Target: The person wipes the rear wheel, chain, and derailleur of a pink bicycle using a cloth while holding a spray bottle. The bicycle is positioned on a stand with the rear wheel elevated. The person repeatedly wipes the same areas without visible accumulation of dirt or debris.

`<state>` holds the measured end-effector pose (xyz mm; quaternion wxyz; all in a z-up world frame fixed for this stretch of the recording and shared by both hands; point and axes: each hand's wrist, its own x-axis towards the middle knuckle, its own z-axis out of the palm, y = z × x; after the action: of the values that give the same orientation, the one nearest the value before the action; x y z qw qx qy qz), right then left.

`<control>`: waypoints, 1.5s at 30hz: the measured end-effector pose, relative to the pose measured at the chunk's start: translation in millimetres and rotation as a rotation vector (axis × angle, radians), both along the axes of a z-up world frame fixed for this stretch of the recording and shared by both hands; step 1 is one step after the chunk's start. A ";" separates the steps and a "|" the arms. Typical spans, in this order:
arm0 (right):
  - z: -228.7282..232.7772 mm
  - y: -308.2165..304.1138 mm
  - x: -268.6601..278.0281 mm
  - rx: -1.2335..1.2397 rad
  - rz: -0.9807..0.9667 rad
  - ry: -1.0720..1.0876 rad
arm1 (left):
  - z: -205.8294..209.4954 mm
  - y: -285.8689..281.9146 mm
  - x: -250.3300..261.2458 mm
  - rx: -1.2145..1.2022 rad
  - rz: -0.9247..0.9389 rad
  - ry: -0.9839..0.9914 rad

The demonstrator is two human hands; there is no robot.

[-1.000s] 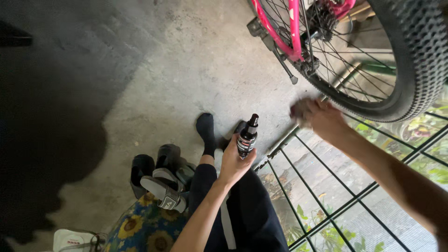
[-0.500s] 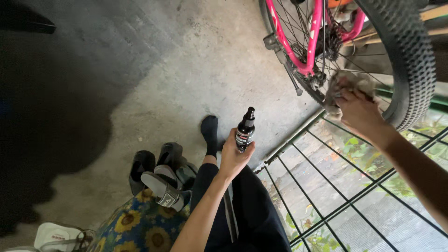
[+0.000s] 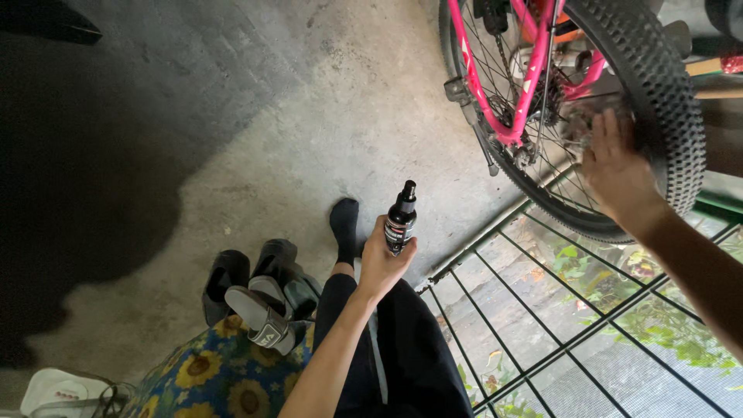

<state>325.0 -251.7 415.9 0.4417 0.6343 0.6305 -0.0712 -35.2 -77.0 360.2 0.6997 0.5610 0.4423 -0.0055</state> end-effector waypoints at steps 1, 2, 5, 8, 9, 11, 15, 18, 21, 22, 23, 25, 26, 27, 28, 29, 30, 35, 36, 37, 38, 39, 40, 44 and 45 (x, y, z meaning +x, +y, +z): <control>-7.6 1.1 3.3 -0.079 -0.019 -0.018 | 0.4 1.1 -0.5 -0.009 0.005 -0.006; -13.7 4.1 4.7 -0.084 -0.013 -0.052 | 0.3 2.2 -1.0 -0.011 0.008 -0.005; -19.0 23.8 -4.0 -0.152 -0.160 -0.012 | 0.5 4.3 -4.7 0.002 0.006 -0.015; -2.4 58.6 -17.7 -0.130 -0.258 0.185 | -0.9 9.9 -7.2 0.053 0.008 -0.041; 10.8 65.0 -20.4 -0.009 -0.059 0.157 | -1.1 10.0 -7.6 0.052 0.008 -0.043; 32.3 79.1 -17.9 -0.019 0.201 0.040 | -1.8 10.4 -6.2 0.044 0.005 -0.038; 48.9 93.1 -3.7 -0.199 0.317 -0.220 | -0.2 15.9 3.1 -0.059 -0.036 -0.019; 27.2 77.9 4.3 -0.077 0.305 -0.324 | 0.1 22.5 6.9 -0.086 -0.039 -0.028; -19.0 48.6 18.7 0.155 -0.305 0.014 | -1.4 30.3 6.7 -0.038 -0.024 -0.007; -36.7 36.3 27.0 0.189 -0.433 0.060 | -2.6 32.4 8.0 -0.019 -0.022 0.000; -57.2 25.5 39.7 0.216 -0.500 0.095 | -3.9 34.0 9.6 -0.028 -0.015 -0.007; -105.4 9.3 66.3 0.321 -0.680 0.188 | -7.2 36.7 9.2 -0.046 0.000 -0.015; -127.2 -2.4 72.7 0.332 -0.746 0.215 | -9.1 38.0 7.4 -0.018 0.000 -0.032; -147.3 -13.6 79.6 0.333 -0.789 0.234 | -11.4 38.0 9.1 0.009 0.003 -0.055; -164.3 -24.1 88.7 0.283 -0.809 0.226 | -13.9 37.7 11.4 0.036 0.006 -0.077; -180.6 -35.7 92.2 0.011 -0.576 0.110 | -15.4 35.6 12.0 0.019 0.007 -0.053; -196.8 -46.6 92.7 -0.162 -0.431 0.061 | -17.4 33.6 13.1 0.002 0.008 -0.029; -255.8 -66.0 103.3 0.336 -0.483 0.214 | -29.0 24.3 19.1 -0.009 0.043 0.045; -254.8 -63.6 103.1 0.373 -0.349 0.180 | -31.8 23.1 19.7 0.010 0.061 0.027; -240.2 -64.7 106.3 0.410 -0.152 0.100 | -33.2 17.8 22.5 0.020 0.078 0.002; -221.6 -61.7 104.4 0.375 -0.327 0.201 | -29.8 10.2 23.1 0.005 0.103 -0.043; -207.5 -43.4 101.7 0.342 -0.433 0.248 | -29.5 10.1 25.8 0.013 0.134 -0.094; -184.7 -25.4 96.7 0.293 -0.439 0.275 | -29.3 11.2 28.7 0.022 0.164 -0.146; -54.4 25.7 58.0 0.216 -0.142 0.414 | -17.8 -2.7 30.7 -0.027 0.169 -0.060; -32.9 44.8 54.9 0.273 -0.133 0.487 | -15.9 -3.6 33.3 -0.033 0.214 -0.114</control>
<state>379.8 -206.9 383.0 0.1821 0.6920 0.6788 -0.1648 -1.9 -80.5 344.3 0.7294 0.4985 0.4590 0.0938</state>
